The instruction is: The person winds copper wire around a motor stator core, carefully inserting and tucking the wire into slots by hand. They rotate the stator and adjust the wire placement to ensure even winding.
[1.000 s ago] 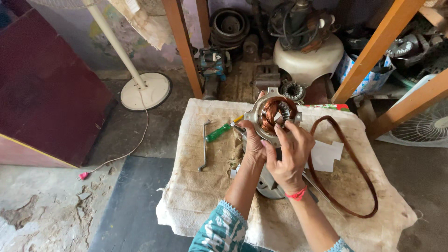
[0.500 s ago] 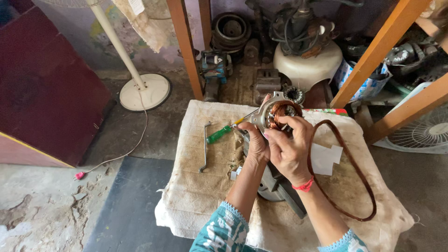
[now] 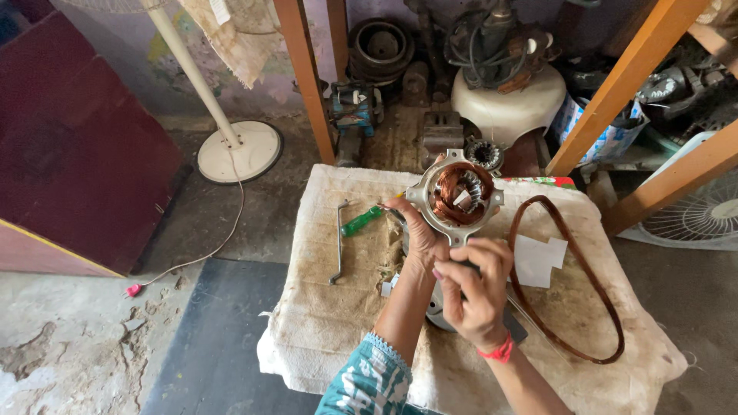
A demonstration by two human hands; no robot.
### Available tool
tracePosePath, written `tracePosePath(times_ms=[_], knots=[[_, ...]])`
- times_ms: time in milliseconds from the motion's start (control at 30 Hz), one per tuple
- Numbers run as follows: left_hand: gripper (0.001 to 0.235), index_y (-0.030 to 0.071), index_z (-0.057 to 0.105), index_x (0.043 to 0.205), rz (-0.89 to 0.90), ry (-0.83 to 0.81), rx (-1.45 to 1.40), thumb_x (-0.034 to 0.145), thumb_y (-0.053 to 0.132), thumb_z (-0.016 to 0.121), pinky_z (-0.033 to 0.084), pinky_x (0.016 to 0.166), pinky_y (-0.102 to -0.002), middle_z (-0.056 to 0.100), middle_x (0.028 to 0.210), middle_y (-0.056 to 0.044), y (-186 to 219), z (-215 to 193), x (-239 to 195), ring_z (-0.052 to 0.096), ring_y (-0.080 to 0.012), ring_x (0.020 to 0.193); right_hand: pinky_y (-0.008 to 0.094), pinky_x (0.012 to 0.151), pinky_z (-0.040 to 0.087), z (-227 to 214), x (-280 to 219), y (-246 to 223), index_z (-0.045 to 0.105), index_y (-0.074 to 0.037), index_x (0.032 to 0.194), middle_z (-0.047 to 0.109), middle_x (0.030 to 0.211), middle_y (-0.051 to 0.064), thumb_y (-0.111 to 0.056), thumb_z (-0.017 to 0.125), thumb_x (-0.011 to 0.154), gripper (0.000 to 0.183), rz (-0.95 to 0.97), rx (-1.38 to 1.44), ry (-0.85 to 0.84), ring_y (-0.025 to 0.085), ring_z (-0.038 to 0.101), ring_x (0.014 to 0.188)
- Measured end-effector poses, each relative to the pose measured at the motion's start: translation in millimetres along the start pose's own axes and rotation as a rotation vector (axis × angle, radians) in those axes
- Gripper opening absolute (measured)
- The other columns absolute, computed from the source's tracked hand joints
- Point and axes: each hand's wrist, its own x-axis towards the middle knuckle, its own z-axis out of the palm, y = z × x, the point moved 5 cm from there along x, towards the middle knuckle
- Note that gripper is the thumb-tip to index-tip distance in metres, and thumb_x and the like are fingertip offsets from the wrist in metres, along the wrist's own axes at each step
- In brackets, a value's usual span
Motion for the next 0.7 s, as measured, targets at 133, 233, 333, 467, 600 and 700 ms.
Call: tracePosePath(times_ms=[133,233,333,467,600,700], knots=[[0.125,0.009,0.047,0.155,-0.052,0.021,-0.126,0.068,0.099,0.048,0.045,0.114,-0.054,0.052,0.154,-0.012,-6,-8,3,0.052,-0.0319,0.134,0.052,0.1,0.045,-6,-15,-13,0.073,-0.009,0.1,0.062,0.105,0.005,-0.01,0.077,0.087,0.013,-0.055,-0.063,-0.013,0.03,0.054,0.11],[0.123,0.012,0.046,0.155,-0.012,0.018,-0.091,0.067,0.098,0.049,0.044,0.114,-0.054,0.052,0.154,-0.01,-7,-9,5,0.052,-0.0314,0.136,0.052,0.099,0.044,-5,-29,-11,0.075,-0.011,0.102,0.063,0.105,0.004,-0.008,0.077,0.086,0.017,-0.075,-0.111,-0.051,0.03,0.055,0.109],[0.122,0.015,0.044,0.157,0.023,-0.017,-0.05,0.067,0.097,0.049,0.043,0.115,-0.054,0.051,0.155,-0.01,-4,-5,5,0.051,-0.031,0.137,0.052,0.098,0.043,-3,-40,-7,0.074,-0.009,0.105,0.062,0.109,0.005,-0.01,0.076,0.089,0.017,-0.093,-0.131,-0.063,0.03,0.053,0.11],[0.124,0.014,0.043,0.158,0.014,-0.009,-0.066,0.067,0.097,0.047,0.042,0.117,-0.055,0.049,0.157,-0.01,-2,-1,5,0.049,-0.0315,0.14,0.049,0.099,0.04,-10,-42,3,0.065,-0.008,0.099,0.058,0.111,0.009,-0.02,0.071,0.087,0.019,0.054,-0.102,-0.079,0.028,0.051,0.111],[0.121,0.016,0.041,0.156,-0.001,-0.05,-0.073,0.065,0.096,0.046,0.041,0.115,-0.058,0.046,0.157,-0.01,-2,1,2,0.047,-0.0338,0.139,0.04,0.106,0.042,-43,-18,47,0.047,-0.003,0.128,0.055,0.126,0.008,-0.015,0.052,0.097,0.034,0.415,0.296,0.288,0.024,0.053,0.113],[0.122,0.015,0.041,0.158,0.015,-0.028,-0.062,0.066,0.096,0.047,0.042,0.117,-0.052,0.049,0.157,-0.008,-1,2,2,0.05,-0.0301,0.14,0.043,0.108,0.043,-32,18,49,0.063,-0.003,0.123,0.057,0.132,0.009,-0.008,0.069,0.097,0.027,0.1,-0.127,-0.052,0.033,0.053,0.124]])
